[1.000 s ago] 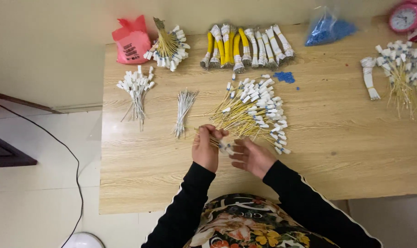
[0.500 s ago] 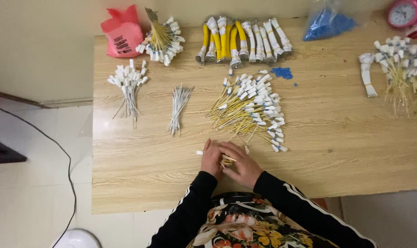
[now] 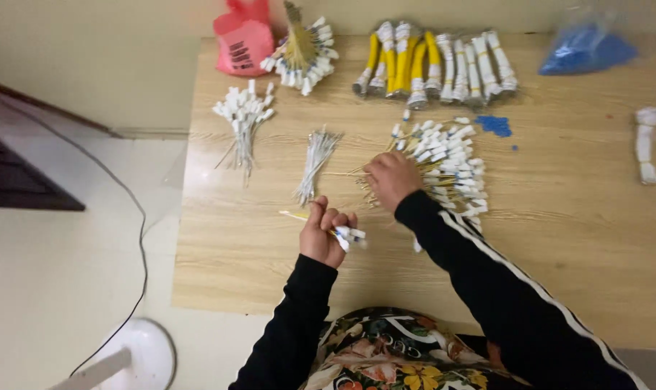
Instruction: The person sits at a wooden table and assembles cotton swabs by hand. They pick up individual wooden sticks and white cotton tips, then insert the cotton into the ends of the sticks. The person gathers the finished swabs into a bundle and places them on the table.
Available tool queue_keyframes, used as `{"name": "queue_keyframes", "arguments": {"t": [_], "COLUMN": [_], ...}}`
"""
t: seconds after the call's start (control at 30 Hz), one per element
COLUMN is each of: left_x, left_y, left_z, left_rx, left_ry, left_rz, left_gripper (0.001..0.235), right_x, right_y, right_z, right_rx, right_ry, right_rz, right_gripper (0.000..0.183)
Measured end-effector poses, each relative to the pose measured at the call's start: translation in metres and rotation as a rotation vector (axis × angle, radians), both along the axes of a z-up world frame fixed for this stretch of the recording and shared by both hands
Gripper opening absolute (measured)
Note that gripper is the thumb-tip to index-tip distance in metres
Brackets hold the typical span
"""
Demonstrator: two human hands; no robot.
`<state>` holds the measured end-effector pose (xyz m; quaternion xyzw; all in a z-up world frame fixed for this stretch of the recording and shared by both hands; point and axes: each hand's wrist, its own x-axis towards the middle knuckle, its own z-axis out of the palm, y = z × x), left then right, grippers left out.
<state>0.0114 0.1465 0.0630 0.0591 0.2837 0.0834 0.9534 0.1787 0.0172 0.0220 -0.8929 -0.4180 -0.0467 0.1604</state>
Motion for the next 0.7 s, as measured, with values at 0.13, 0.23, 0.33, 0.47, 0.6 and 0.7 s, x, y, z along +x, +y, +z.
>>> {"name": "queue_keyframes", "arguments": {"t": [0.13,0.23,0.33,0.47,0.6,0.7], "left_x": [-0.001,0.004,0.012,0.031,0.045,0.054], "left_y": [0.002,0.003,0.000,-0.014,-0.035,-0.042], "left_z": [-0.001,-0.008,-0.012,0.008,0.032,0.003], "left_rx": [0.003,0.014,0.061,0.267,0.408,0.423], "left_ry": [0.004,0.049,0.071,0.076,-0.066,-0.195], "left_rz": [-0.004,-0.025,-0.056,-0.140,-0.166,-0.160], "left_gripper": [0.030,0.027,0.028,0.045,0.045,0.030], "right_x": [0.007,0.014,0.016,-0.006,-0.044,-0.044], "right_y": [0.016,0.015,0.005,-0.011,-0.028,-0.038], "right_z": [-0.014,-0.027,-0.012,0.071,0.112,0.101], "right_rx": [-0.173,-0.197,-0.170,0.051,0.131,0.244], "right_ry": [-0.105,-0.052,0.062,0.292,0.600,0.646], "right_rz": [-0.055,-0.071,-0.077,-0.098,-0.086,-0.125], "right_gripper": [0.023,0.024,0.019,0.018,0.016,0.013]}}
